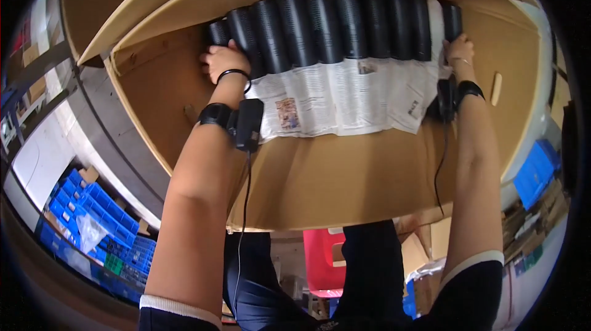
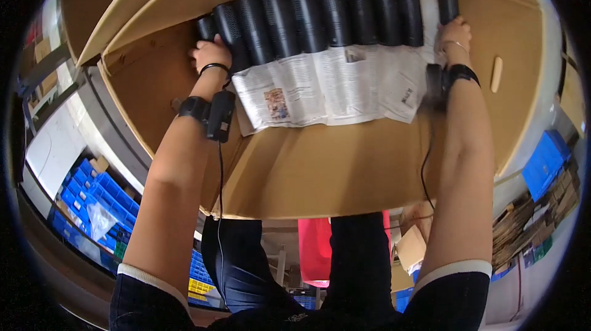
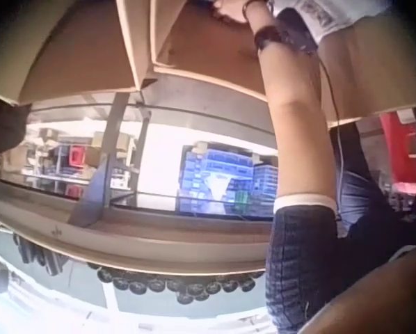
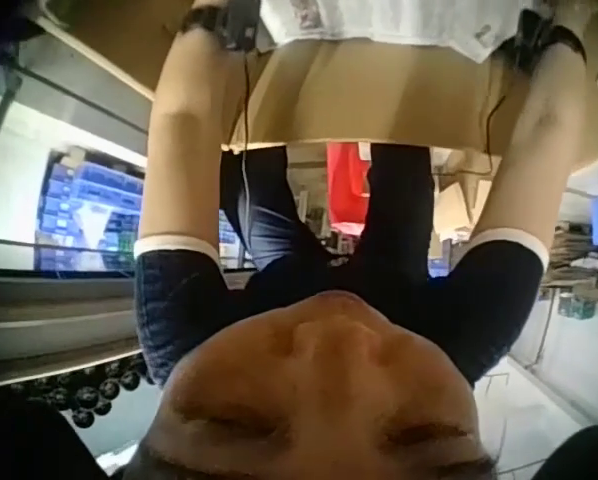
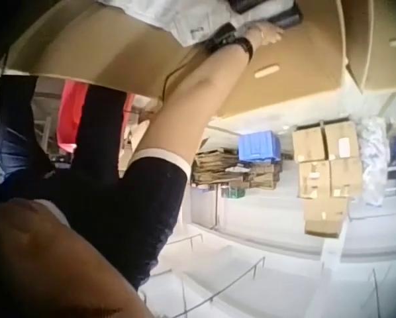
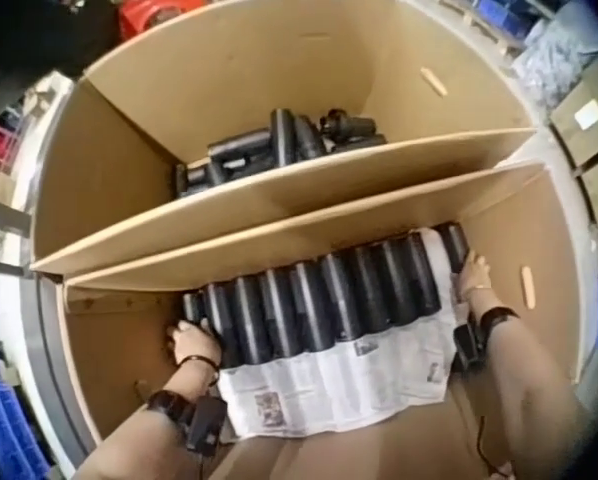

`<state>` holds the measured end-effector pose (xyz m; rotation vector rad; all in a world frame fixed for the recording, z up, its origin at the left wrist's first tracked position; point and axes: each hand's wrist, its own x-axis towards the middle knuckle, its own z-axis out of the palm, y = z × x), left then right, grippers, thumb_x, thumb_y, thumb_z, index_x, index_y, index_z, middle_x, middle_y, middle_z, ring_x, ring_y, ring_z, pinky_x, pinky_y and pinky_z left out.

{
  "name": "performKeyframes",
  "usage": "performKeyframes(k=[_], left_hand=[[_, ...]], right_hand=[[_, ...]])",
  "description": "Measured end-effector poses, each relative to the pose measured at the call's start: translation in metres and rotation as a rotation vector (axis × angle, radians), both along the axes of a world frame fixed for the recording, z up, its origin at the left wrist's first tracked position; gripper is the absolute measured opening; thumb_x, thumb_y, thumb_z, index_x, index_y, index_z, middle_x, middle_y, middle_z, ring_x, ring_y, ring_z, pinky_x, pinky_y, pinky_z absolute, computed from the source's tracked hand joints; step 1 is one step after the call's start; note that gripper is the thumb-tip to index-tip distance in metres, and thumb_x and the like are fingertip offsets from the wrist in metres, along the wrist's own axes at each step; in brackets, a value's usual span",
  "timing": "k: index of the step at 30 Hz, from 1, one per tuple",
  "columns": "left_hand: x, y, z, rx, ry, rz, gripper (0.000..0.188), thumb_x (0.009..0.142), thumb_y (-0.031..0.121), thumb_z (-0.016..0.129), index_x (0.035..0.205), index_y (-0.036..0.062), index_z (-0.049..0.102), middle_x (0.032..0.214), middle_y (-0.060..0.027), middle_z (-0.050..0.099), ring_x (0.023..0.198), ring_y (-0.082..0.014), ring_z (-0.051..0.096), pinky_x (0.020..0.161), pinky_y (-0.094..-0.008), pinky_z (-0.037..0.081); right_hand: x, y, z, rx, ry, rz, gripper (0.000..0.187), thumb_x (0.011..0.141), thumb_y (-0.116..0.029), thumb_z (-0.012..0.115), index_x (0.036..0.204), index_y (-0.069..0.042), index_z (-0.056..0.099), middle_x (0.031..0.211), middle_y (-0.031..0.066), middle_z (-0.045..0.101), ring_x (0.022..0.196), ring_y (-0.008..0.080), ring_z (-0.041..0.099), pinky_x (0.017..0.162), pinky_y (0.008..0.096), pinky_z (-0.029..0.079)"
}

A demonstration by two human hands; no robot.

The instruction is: The person removes newspaper and black cylinders from a box, places the cylinders on a green table, and fits black caps onto them. After capping the cylinders, the person gathers them and places them back into the box on top of the newspaper.

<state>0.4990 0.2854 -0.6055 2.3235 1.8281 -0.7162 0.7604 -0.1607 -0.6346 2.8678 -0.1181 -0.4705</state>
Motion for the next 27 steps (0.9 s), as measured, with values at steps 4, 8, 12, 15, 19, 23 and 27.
performKeyframes(k=[4,8,12,15,19,23,27], left_hand=[[0.021,0.004,0.027,-0.101,-0.116,-0.073,0.036,0.091,0.029,0.057,0.111,0.0029,0.042,0.114,-0.0213,0.057,0.102,-0.0348,0.061,0.087,-0.0425,0.050],[-0.006,0.013,0.023,-0.122,-0.316,-0.074,0.038,0.088,0.024,0.061,0.108,0.0000,0.040,0.106,-0.0247,0.059,0.098,-0.0401,0.059,0.084,-0.0452,0.049],[-0.012,-0.020,0.053,0.067,-0.718,-0.312,0.038,0.087,0.022,0.061,0.106,-0.0051,0.042,0.098,-0.0275,0.057,0.092,-0.0447,0.055,0.079,-0.0488,0.045],[0.003,-0.036,0.060,-0.298,-0.996,-0.246,0.041,0.088,0.022,0.061,0.110,-0.0072,0.043,0.098,-0.0305,0.059,0.092,-0.0461,0.057,0.081,-0.0455,0.046],[0.028,-0.053,0.041,-0.468,-1.000,-0.186,0.049,0.086,0.028,0.065,0.116,-0.0044,0.045,0.105,-0.0317,0.057,0.099,-0.0444,0.057,0.087,-0.0436,0.045],[0.042,-0.053,0.040,-0.115,-0.844,-0.303,0.054,0.084,0.035,0.066,0.119,-0.0017,0.047,0.115,-0.0290,0.049,0.106,-0.0441,0.048,0.093,-0.0472,0.041],[0.016,-0.003,0.007,0.005,-0.614,-0.106,0.066,0.079,0.044,0.069,0.120,-0.0019,0.046,0.117,-0.0285,0.049,0.108,-0.0429,0.050,0.093,-0.0479,0.043]], right_hand=[[0.010,-0.012,0.016,-0.032,-0.092,0.033,0.045,0.085,-0.031,0.065,0.114,-0.004,0.043,0.114,0.0258,0.054,0.108,0.0423,0.055,0.086,0.0489,0.050],[0.011,-0.031,0.006,0.023,-0.073,0.204,0.042,0.086,-0.027,0.062,0.111,-0.002,0.040,0.105,0.0264,0.056,0.102,0.0460,0.056,0.085,0.0502,0.050],[-0.008,-0.016,0.071,0.103,-0.172,0.480,0.039,0.082,-0.019,0.064,0.110,0.001,0.045,0.101,0.0275,0.056,0.093,0.0431,0.056,0.078,0.0493,0.048],[-0.071,0.057,0.110,0.421,-0.064,0.532,0.048,0.077,-0.014,0.068,0.115,0.007,0.049,0.097,0.0250,0.058,0.088,0.0408,0.057,0.077,0.0470,0.047],[-0.152,0.189,0.109,0.627,0.222,0.391,0.059,0.080,-0.026,0.066,0.125,0.007,0.046,0.113,0.0283,0.056,0.108,0.0416,0.053,0.098,0.0444,0.041],[-0.121,0.189,0.090,0.831,0.027,0.365,0.054,0.085,-0.028,0.063,0.124,0.007,0.048,0.112,0.0273,0.057,0.106,0.0413,0.054,0.096,0.0445,0.042],[-0.037,0.098,0.059,0.419,-0.197,0.145,0.061,0.083,-0.036,0.064,0.127,0.002,0.046,0.116,0.0296,0.056,0.108,0.0426,0.054,0.093,0.0448,0.044]])
